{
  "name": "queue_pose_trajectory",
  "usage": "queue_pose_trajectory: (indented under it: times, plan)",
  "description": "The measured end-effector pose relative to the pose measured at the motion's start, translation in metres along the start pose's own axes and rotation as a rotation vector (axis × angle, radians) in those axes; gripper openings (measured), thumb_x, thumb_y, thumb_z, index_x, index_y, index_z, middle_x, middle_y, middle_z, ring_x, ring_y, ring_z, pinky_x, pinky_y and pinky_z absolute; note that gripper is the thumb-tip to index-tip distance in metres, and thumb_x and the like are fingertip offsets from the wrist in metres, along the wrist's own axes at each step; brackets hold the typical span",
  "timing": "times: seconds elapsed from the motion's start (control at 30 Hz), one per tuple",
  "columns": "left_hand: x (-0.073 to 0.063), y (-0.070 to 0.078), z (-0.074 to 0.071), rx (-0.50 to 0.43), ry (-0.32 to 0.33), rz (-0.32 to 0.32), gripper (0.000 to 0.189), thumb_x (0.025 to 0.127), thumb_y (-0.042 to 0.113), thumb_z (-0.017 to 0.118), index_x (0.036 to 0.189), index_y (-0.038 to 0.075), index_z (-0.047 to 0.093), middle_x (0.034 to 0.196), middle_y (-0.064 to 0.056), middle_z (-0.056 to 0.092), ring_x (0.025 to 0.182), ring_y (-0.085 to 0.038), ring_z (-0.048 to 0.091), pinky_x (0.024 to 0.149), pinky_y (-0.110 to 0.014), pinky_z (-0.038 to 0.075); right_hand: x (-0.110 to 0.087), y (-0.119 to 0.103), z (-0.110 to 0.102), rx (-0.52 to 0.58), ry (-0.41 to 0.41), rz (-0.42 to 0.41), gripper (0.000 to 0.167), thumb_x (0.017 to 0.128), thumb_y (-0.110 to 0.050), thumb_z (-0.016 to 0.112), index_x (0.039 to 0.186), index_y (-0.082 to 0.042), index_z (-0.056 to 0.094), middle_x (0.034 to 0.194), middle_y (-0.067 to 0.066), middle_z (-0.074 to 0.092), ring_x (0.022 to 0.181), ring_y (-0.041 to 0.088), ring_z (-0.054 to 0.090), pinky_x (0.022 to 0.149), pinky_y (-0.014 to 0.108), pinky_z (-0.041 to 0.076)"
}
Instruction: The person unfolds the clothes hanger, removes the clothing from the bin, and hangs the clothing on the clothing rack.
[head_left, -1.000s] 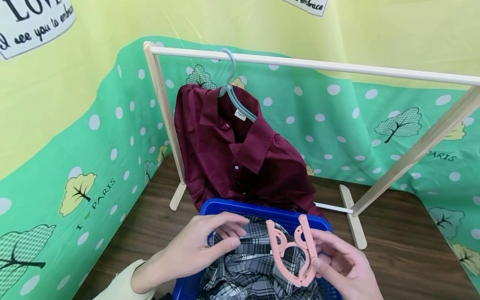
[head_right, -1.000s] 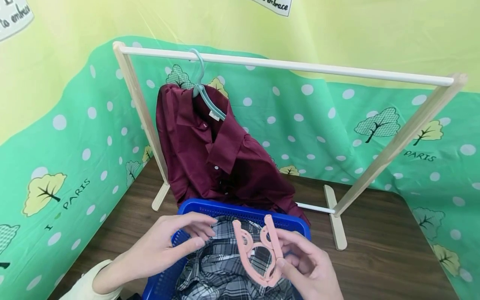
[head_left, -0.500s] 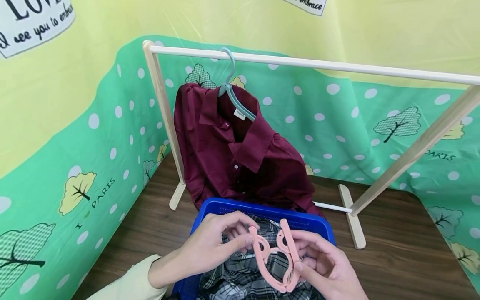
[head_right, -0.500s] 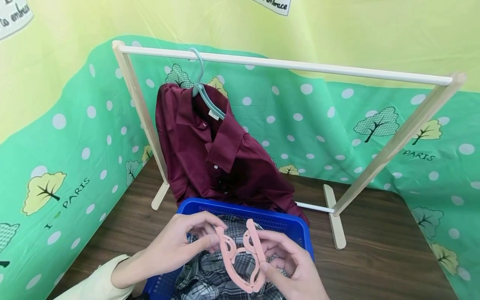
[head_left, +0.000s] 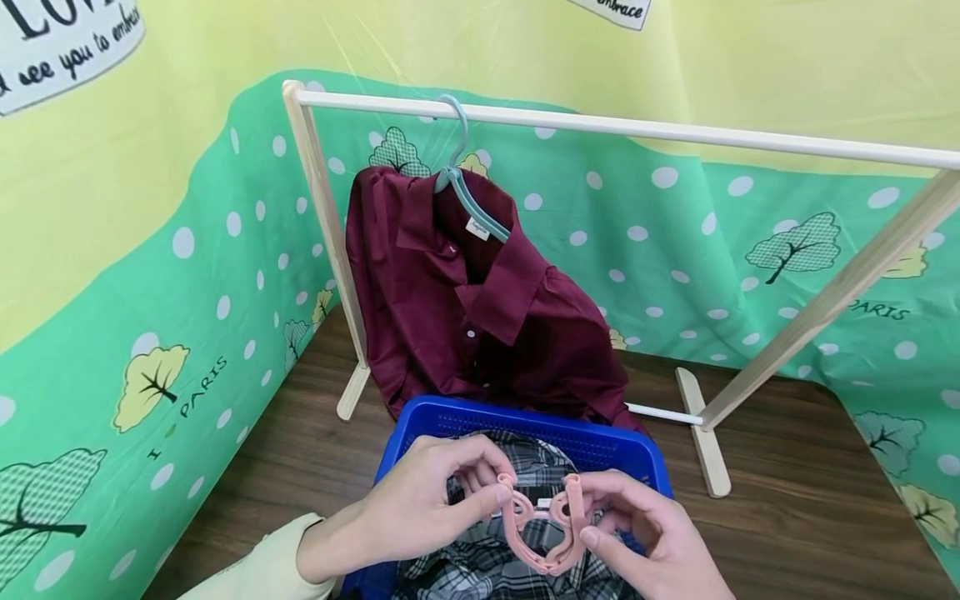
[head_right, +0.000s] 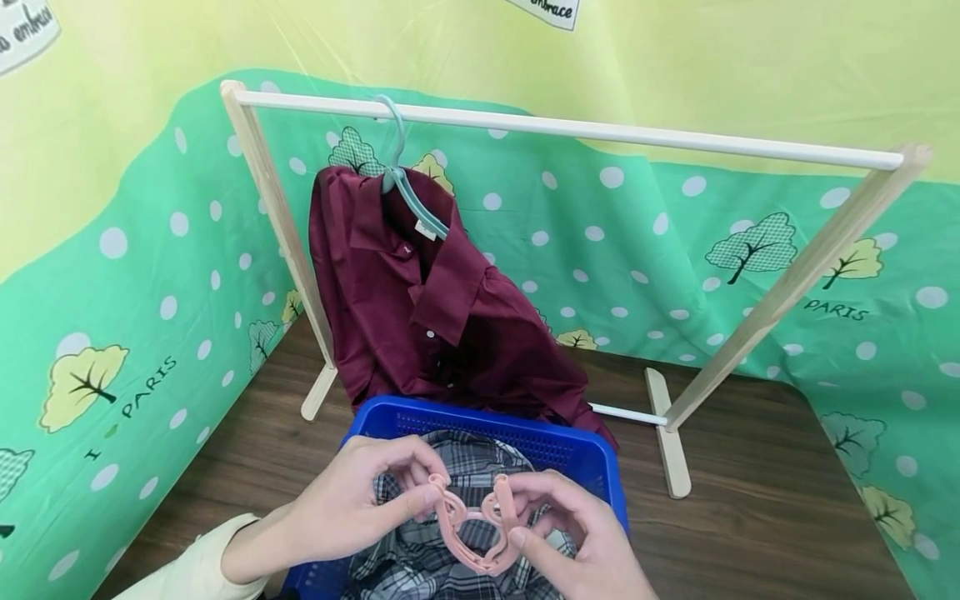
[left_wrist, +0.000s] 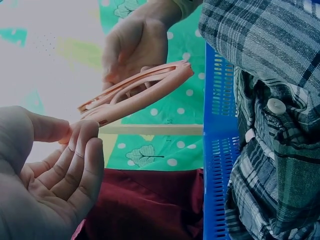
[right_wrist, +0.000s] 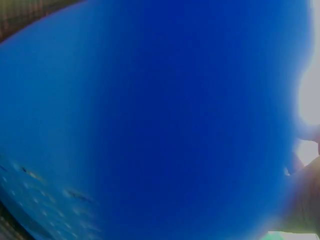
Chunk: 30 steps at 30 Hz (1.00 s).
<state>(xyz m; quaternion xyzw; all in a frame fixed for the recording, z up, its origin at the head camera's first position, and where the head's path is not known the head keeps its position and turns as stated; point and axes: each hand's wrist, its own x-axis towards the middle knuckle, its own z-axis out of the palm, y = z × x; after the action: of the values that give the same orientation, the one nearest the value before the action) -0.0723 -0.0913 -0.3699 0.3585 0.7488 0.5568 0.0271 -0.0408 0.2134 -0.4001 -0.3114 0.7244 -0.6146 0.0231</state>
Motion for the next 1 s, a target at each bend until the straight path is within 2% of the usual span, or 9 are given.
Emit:
queue_pose_trajectory:
  times: [0.17,0.27,0.4,0.53,0.67,0.83,1.0]
  plan:
    - [0.000,0.001,0.001,0.005,-0.014,0.038,0.005,0.104,0.007,0.075,0.107,0.012,0.075,0.088,0.008,0.076,0.079,0.008,0.065,0.070,-0.023,0.062,-0.001,-0.003,-0.006,-0.064,-0.018,-0.028,0.059,0.094,0.027,0.064,0.145,-0.003,0.067,0.123,0.004,0.074,0.103,0.017,0.070,0.077,0.030,0.062]
    - [-0.001,0.001,0.002,0.020,-0.028,0.076,0.007,0.104,0.007,0.075,0.108,0.013,0.074,0.089,0.007,0.077,0.079,0.010,0.065,0.069,-0.021,0.062,-0.004,-0.006,-0.012,-0.091,-0.039,-0.012,0.060,0.094,0.026,0.064,0.146,-0.005,0.067,0.125,0.003,0.074,0.105,0.017,0.069,0.075,0.031,0.062]
    - [-0.001,0.001,0.002,0.065,-0.045,0.153,0.008,0.106,0.008,0.074,0.109,0.015,0.073,0.088,0.006,0.077,0.079,0.012,0.064,0.068,-0.016,0.059,-0.006,-0.011,-0.019,-0.103,-0.082,0.025,0.060,0.096,0.024,0.063,0.148,-0.007,0.066,0.127,0.002,0.072,0.103,0.017,0.068,0.071,0.032,0.062]
    - [-0.001,0.001,0.002,0.104,-0.066,0.230,0.007,0.107,0.009,0.073,0.111,0.014,0.073,0.088,0.006,0.078,0.080,0.014,0.063,0.069,-0.011,0.057,-0.004,-0.013,-0.024,-0.096,-0.124,0.024,0.062,0.096,0.023,0.062,0.151,-0.006,0.064,0.131,0.002,0.070,0.099,0.018,0.067,0.072,0.032,0.061]
    - [-0.001,0.002,0.003,0.098,-0.094,0.243,0.007,0.107,0.009,0.072,0.113,0.013,0.073,0.090,0.005,0.078,0.083,0.014,0.064,0.071,-0.011,0.057,-0.001,-0.013,-0.023,-0.112,-0.108,-0.011,0.061,0.095,0.024,0.064,0.148,-0.007,0.066,0.135,0.001,0.072,0.100,0.017,0.067,0.075,0.031,0.061]
    - [0.000,0.002,0.005,0.097,-0.099,0.239,0.008,0.107,0.009,0.072,0.114,0.014,0.073,0.090,0.006,0.078,0.083,0.014,0.064,0.071,-0.011,0.057,0.004,-0.015,-0.018,-0.117,-0.074,-0.075,0.056,0.092,0.027,0.066,0.138,-0.004,0.072,0.130,0.002,0.074,0.103,0.016,0.067,0.078,0.029,0.061]
    - [0.001,0.002,0.006,0.110,-0.088,0.240,0.008,0.107,0.009,0.073,0.114,0.014,0.074,0.089,0.006,0.078,0.082,0.014,0.063,0.070,-0.011,0.057,0.006,-0.017,-0.016,-0.125,-0.023,-0.049,0.048,0.093,0.026,0.068,0.127,-0.007,0.077,0.119,0.004,0.077,0.099,0.016,0.069,0.080,0.028,0.062]
